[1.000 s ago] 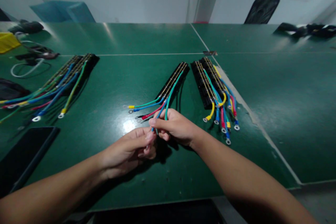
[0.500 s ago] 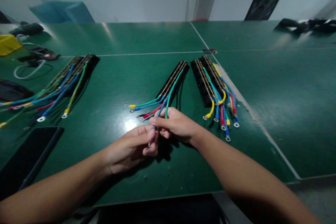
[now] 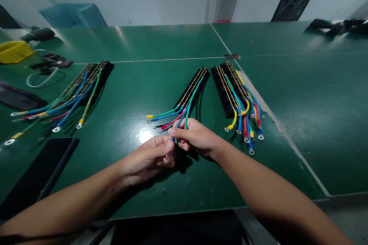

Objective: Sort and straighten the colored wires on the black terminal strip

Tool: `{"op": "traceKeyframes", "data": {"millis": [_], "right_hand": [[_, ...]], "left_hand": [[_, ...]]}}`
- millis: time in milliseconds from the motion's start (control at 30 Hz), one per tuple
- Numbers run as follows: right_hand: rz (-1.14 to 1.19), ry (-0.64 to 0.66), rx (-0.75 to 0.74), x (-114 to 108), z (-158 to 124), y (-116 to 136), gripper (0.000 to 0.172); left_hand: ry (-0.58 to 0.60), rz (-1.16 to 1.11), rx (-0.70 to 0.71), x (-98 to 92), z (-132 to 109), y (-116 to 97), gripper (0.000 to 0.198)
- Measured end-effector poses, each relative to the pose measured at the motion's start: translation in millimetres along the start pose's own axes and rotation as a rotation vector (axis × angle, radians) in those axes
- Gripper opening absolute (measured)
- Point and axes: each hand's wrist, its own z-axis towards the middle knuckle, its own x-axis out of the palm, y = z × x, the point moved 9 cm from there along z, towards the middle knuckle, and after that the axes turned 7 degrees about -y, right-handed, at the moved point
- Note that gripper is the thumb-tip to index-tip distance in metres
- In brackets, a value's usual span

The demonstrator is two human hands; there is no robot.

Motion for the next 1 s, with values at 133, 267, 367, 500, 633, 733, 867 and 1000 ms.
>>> {"op": "traceKeyframes", "data": {"millis": [133, 267, 367, 500, 633, 733, 867, 1000], "right_hand": [[-0.031, 0.007, -0.002, -0.3, 0.3, -0.3, 0.029], [-0.06, 0.017, -0.006, -0.1, 0.2, -0.6, 0.03], [-0.036, 0.001, -0.016, -0.9, 0.0, -0.1, 0.028], [-0.052, -0.004, -0.021, -0.5, -0.1, 0.4, 0.029], [-0.074, -0.002, -0.018, -0.1, 0.3, 1.2, 0.03], [-0.073, -0.009, -0.019, 0.2, 0.1, 1.7, 0.029], [-0.043, -0.036, -0.014, -0.2, -0.5, 2.2, 0.027], [-0.067, -0.032, -0.003, 1.2, -1.7, 3.3, 0.026]], "left_hand": [[-0.004, -0.003, -0.031, -1.6, 0.2, 2.6, 0.025], [0.007, 0.01, -0.041, -0.6, -0.2, 3.0, 0.028], [-0.011, 0.027, -0.017, -0.6, -0.7, 1.3, 0.032], [-0.035, 0.037, -0.004, -1.9, -1.2, 1.0, 0.03], [-0.017, 0.023, -0.02, -0.9, -1.5, 3.0, 0.028], [-0.025, 0.008, -0.009, -1.1, -1.4, 2.2, 0.026], [-0.059, 0.008, 0.002, -2.9, -0.7, 0.5, 0.024], [-0.061, 0.033, -0.007, -2.8, -1.3, 0.4, 0.025]]}}
